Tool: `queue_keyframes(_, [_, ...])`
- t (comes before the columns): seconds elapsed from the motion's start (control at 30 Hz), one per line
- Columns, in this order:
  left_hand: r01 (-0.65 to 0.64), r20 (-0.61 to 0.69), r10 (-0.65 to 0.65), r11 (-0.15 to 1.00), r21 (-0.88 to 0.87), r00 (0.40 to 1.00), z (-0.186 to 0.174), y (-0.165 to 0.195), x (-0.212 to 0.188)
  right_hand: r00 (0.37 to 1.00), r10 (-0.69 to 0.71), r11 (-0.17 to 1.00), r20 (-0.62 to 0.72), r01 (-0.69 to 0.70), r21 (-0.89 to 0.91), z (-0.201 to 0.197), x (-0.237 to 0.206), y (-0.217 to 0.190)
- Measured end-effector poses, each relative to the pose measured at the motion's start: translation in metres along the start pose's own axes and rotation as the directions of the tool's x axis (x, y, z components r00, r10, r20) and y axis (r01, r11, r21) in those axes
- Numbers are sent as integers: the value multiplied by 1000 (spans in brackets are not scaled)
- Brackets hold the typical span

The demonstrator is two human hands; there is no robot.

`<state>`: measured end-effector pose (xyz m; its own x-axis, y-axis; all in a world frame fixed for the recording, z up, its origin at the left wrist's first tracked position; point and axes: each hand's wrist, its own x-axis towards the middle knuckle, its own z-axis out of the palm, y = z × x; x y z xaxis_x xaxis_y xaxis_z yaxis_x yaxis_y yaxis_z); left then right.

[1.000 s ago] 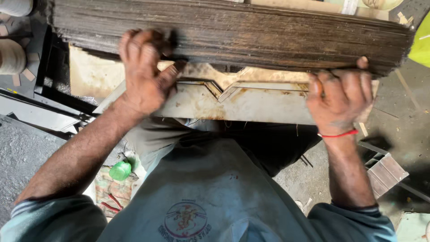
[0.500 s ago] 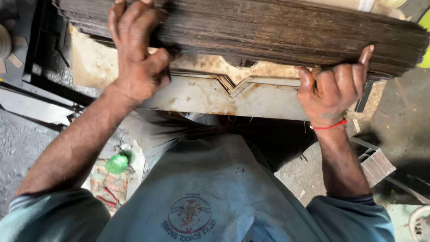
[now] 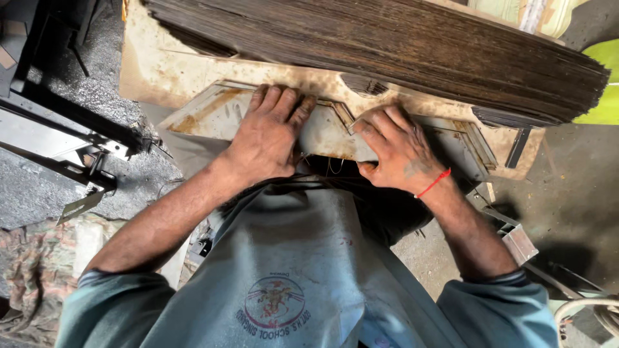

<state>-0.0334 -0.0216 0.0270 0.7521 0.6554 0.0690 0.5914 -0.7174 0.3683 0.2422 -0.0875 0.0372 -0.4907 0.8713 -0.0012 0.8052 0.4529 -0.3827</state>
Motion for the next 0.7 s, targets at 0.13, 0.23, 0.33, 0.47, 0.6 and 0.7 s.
queue_keyframes(0.13, [-1, 24, 1, 1000, -14, 1000, 3, -5, -1, 996, -31, 993, 88, 40, -108, -10, 27, -12])
queue_keyframes(0.23, [-22, -55, 15, 992, -125, 998, 5, -13, -16, 984, 27, 993, 174, -6, -119, -14, 35, -22])
queue_keyframes(0.33, [-73, -150, 40, 974, -217, 988, -6, -42, -48, 980, 15, 997, 198, 1, -81, -25, 26, -24])
queue_keyframes(0.47, [-116, -287, 87, 989, -87, 954, -38, -102, -103, 964, 36, 982, 264, -84, 172, -46, 11, -7])
queue_keyframes(0.6, [22, -412, -197, 919, -393, 890, -39, -126, -126, 937, 95, 922, 337, -211, 325, -59, 14, 16])
queue_keyframes(0.7, [110, -385, -441, 761, -640, 811, -23, -120, -114, 908, 260, 941, 328, -315, 126, -57, 19, 18])
